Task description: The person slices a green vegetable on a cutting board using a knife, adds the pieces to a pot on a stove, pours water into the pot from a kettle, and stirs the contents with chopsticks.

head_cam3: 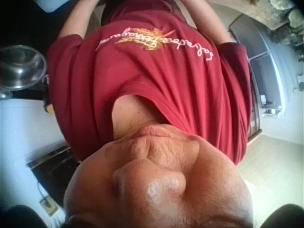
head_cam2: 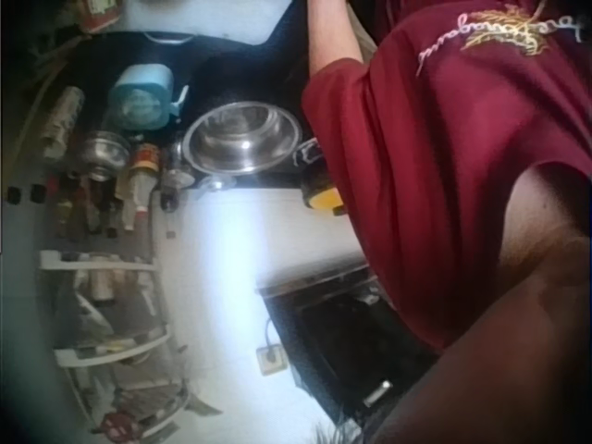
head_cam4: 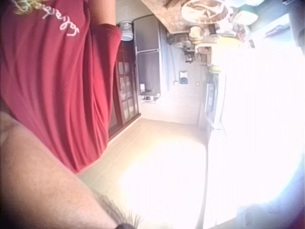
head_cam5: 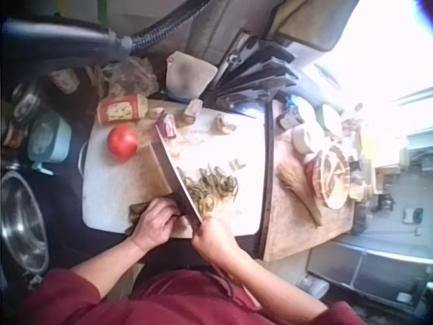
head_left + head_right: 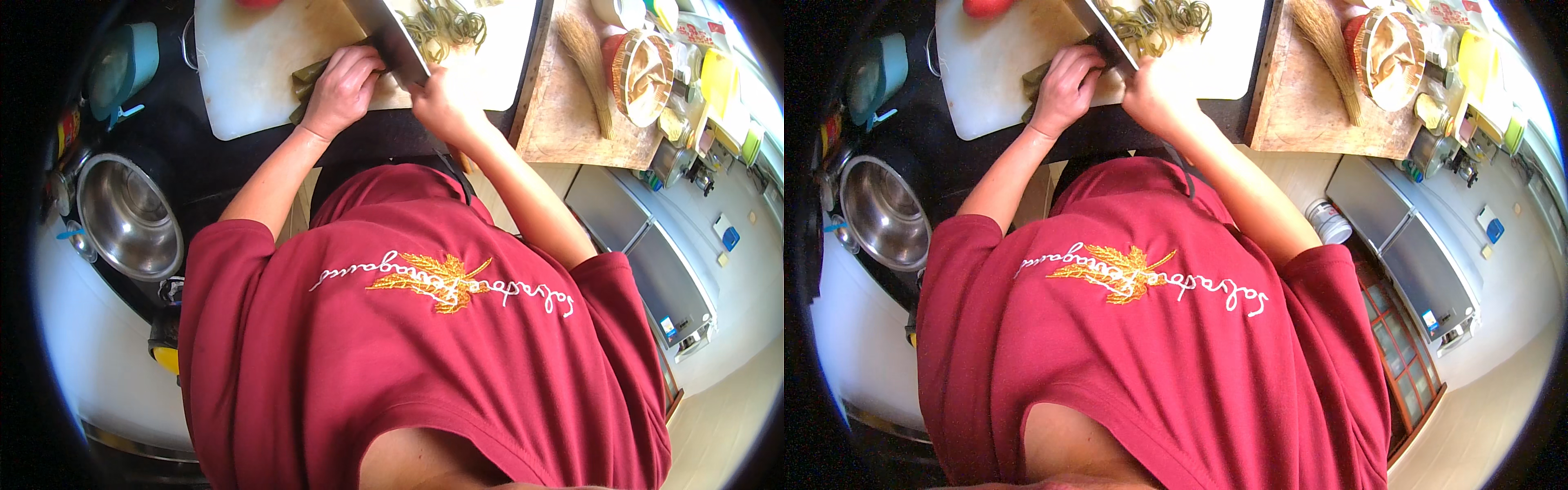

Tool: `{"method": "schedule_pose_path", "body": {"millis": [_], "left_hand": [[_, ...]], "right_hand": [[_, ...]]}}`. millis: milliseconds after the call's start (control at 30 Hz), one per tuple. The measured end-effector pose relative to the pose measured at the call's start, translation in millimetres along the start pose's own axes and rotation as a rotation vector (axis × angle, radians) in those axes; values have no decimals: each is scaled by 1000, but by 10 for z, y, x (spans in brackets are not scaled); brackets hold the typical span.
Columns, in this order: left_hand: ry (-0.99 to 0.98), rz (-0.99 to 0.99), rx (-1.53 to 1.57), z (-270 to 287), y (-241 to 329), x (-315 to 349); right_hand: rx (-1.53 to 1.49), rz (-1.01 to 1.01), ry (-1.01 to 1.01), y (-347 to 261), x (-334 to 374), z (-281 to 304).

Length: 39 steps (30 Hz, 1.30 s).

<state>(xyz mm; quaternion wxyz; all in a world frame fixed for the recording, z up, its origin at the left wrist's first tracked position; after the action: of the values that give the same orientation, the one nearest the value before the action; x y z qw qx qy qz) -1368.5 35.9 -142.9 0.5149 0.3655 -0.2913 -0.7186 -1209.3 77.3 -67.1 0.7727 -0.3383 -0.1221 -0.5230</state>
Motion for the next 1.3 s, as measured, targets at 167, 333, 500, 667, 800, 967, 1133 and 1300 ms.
{"method": "schedule_pose_path", "body": {"millis": [167, 333, 500, 667, 800, 967, 1133, 1300], "left_hand": [[25, -2, -7, -5, 25, -6], [16, -30, -62, 2, 45, -14], [37, -31, -69, -9, 20, 16], [46, 18, -23, -8, 30, 15], [40, 46, -28, -19, 4, 40], [37, 54, -25, -1, 16, 23], [25, 42, -12, -12, -15, -2], [20, 35, -43, 15, 36, 40]], "right_hand": [[-39, -90, 73, -151, -194, -96], [-82, 13, 167, 101, -167, -27], [-184, -18, 46, -17, 166, 227], [-145, -10, 44, -69, 283, 125], [-120, -75, -11, -87, 260, 99], [-49, -49, 19, -67, 152, -29], [-52, -117, 11, -165, -123, -83], [3, -94, 39, -153, -154, 82]]}}
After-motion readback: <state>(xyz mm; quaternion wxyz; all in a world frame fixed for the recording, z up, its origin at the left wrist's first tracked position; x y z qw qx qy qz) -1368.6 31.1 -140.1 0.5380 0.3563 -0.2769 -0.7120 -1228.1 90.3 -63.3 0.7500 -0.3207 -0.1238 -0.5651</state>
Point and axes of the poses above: each hand's wrist, its own x-axis away from the middle knuckle, its own z-axis out of the back of the hand, y = z × x, the point moved 1 cm from there along -x, towards the middle knuckle, and after that the axes turned 10 degrees about -y, right-handed, at the moved point
